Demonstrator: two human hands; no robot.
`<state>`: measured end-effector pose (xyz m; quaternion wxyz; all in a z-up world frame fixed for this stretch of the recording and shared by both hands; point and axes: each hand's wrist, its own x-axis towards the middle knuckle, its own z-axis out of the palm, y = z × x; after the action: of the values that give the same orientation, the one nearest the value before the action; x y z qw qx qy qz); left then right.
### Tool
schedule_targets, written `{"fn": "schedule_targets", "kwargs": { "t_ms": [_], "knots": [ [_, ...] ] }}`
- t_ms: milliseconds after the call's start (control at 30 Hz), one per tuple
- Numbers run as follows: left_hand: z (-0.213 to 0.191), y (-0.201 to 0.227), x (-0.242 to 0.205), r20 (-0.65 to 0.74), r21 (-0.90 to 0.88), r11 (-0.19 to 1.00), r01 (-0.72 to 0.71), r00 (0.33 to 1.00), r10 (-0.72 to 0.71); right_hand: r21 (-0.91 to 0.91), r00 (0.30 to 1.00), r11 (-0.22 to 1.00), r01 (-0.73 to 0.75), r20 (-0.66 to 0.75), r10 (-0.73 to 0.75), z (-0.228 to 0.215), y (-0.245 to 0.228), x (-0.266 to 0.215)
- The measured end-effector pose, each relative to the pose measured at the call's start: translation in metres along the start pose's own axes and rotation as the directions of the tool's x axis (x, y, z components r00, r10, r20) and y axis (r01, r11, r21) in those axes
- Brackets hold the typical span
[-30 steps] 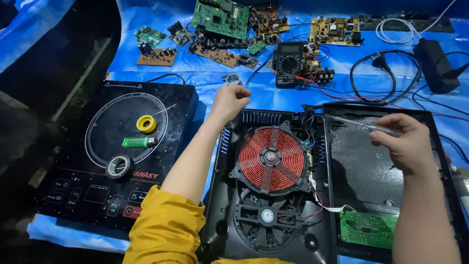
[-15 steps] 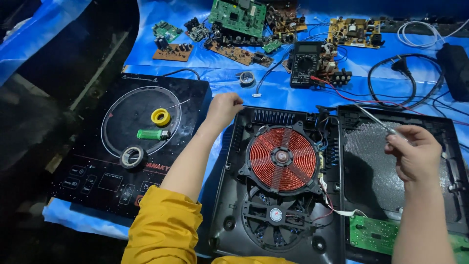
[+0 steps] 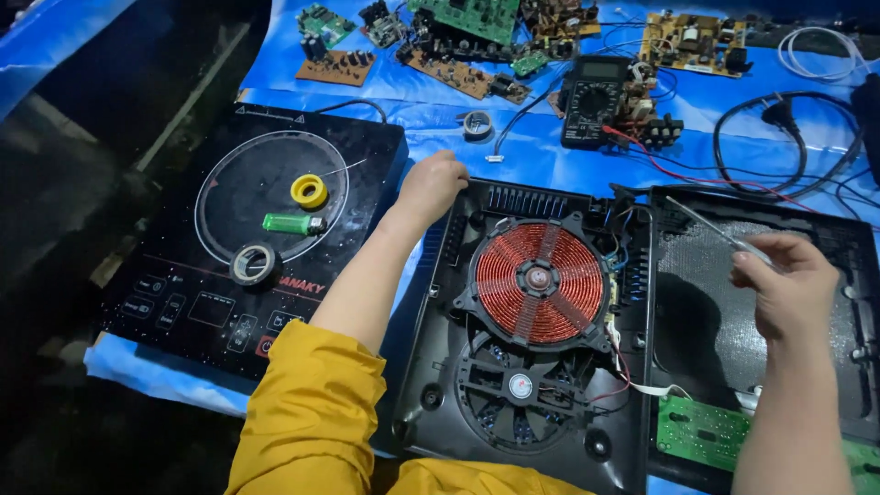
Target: The person uses a screwdriver to remove screws from a black plastic housing containing a red copper coil and a fan. They then detach the coil assembly from the housing and lift it out, revealing the internal components.
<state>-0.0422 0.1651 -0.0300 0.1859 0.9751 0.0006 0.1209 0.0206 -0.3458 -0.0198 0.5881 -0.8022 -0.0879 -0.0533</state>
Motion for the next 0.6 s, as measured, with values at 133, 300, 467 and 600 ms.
{"fn": "schedule_targets", "kwargs": {
  "t_ms": [133, 300, 467, 600],
  "knots": [
    [0.003, -0.003, -0.003, -0.039, 0.037, 0.999, -0.008, 0.999, 0.01, 0.024, 1.0, 1.0, 0.019, -0.016, -0.018, -0.001, 0.016, 0.006],
    [-0.011, 0.003, -0.012, 0.049, 0.0, 1.0, 0.024, 0.999, -0.024, -0.055, 1.0, 0.998, -0.018, 0.013, 0.019, 0.004, -0.006, -0.003],
    [-0.033, 0.034, -0.007, 0.058, 0.012, 0.997, 0.072, 0.996, -0.072, -0.085, 0.998, 0.995, -0.059, 0.006, 0.06, 0.007, -0.014, -0.004],
    [-0.032, 0.11, 0.003, 0.234, -0.055, 0.998, 0.028, 0.972, -0.015, -0.111, 0.997, 0.991, -0.077, 0.022, 0.08, 0.005, -0.011, -0.003]
  ]
}}
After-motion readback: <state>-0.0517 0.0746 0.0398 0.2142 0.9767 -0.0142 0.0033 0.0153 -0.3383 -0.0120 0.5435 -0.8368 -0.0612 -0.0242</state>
